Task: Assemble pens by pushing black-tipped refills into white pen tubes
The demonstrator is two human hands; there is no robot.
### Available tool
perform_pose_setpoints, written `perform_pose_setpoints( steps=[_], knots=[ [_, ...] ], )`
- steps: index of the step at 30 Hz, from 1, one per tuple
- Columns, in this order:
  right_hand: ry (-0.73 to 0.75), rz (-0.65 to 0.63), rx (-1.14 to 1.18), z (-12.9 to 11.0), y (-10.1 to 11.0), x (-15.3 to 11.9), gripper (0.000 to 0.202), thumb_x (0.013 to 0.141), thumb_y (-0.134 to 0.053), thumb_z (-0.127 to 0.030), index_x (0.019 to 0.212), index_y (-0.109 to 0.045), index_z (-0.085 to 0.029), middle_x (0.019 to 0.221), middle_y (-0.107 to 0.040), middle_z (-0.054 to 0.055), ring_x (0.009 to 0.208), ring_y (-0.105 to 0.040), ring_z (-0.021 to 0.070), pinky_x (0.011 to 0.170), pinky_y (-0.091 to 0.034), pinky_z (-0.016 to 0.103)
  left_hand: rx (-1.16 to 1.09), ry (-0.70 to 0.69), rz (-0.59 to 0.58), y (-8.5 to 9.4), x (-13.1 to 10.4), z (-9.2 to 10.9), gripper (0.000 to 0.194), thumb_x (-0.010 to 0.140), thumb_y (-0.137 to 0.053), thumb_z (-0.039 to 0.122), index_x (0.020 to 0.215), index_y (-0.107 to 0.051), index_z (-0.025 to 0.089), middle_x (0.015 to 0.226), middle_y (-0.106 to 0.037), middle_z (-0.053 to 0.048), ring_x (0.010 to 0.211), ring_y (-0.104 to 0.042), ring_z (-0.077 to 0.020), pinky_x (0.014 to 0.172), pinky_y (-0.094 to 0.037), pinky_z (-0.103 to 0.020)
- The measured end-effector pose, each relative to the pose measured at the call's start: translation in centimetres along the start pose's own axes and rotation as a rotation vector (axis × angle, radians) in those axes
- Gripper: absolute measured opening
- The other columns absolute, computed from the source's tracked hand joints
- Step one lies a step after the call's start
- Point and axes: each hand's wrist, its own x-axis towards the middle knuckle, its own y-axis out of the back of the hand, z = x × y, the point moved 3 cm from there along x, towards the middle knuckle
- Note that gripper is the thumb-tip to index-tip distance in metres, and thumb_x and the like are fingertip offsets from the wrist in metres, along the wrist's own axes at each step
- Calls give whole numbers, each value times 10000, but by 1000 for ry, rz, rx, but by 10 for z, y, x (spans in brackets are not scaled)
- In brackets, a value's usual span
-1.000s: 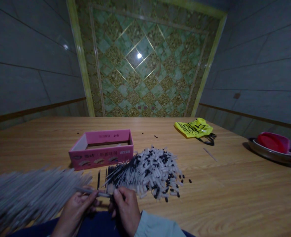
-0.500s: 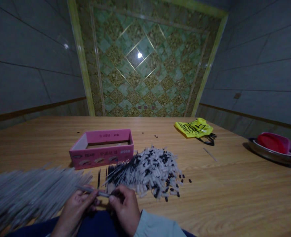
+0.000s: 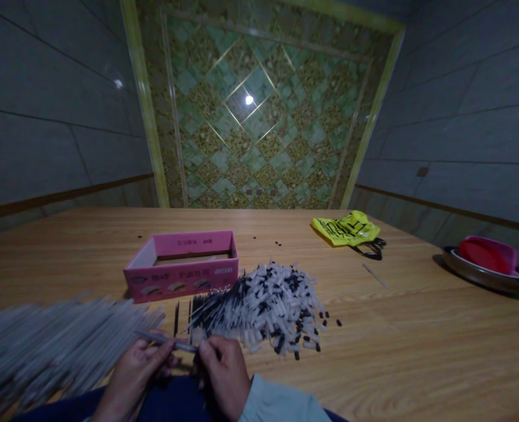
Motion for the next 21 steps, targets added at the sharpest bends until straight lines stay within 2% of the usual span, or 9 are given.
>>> perform_pose_setpoints(
  steps=[2,4,8,12,14,18,21],
  knots=[
    [70,58,-18,-2,2,0,399,772,-577,-540,742,-583,-143,609,-524,-11,552,-500,104,499,-355,190,3,2,10,1,1,-2,429,578,-765,398,828,-508,162,545,-655,0,501,-606,-149,437,-446,-214],
    [72,49,-17,-1,1,0,400,758,-595,-539,731,-585,-140,603,-530,-10,545,-500,102,499,-356,189,-4,16,8,1,1,-3,432,576,-764,404,827,-507,165,539,-653,2,497,-605,-149,436,-440,-212],
    [-29,-51,15,5,-2,0,557,867,-366,-582,593,-554,-135,484,-496,-6,400,-434,80,411,-299,190,-17,38,1,-3,-2,1,433,528,-785,402,782,-526,164,523,-647,4,472,-600,-153,411,-423,-213],
    [52,44,-22,-2,0,0,452,762,-549,-593,704,-592,-148,594,-555,1,531,-515,108,480,-358,192,-17,24,37,-4,-5,6,421,527,-787,386,774,-536,157,524,-648,8,467,-597,-142,417,-427,-204],
    [32,36,-4,-3,-1,0,467,732,-567,-615,694,-583,-150,574,-550,-2,508,-511,109,466,-356,193,-7,29,24,-3,-4,4,427,526,-789,385,779,-536,152,530,-657,-3,471,-599,-145,424,-430,-207],
    [-71,-91,21,4,-6,0,594,835,-338,-650,572,-529,-153,466,-503,1,377,-443,93,390,-299,197,2,35,-20,1,1,-3,439,549,-774,412,815,-549,144,534,-660,-14,493,-597,-151,446,-437,-219],
    [12,-15,-228,-4,6,5,555,894,-319,-547,581,-553,-154,500,-519,5,465,-495,113,449,-321,205,-9,27,-22,6,4,-5,455,589,-746,436,895,-584,140,625,-677,-19,551,-598,-144,463,-434,-210]
  ],
)
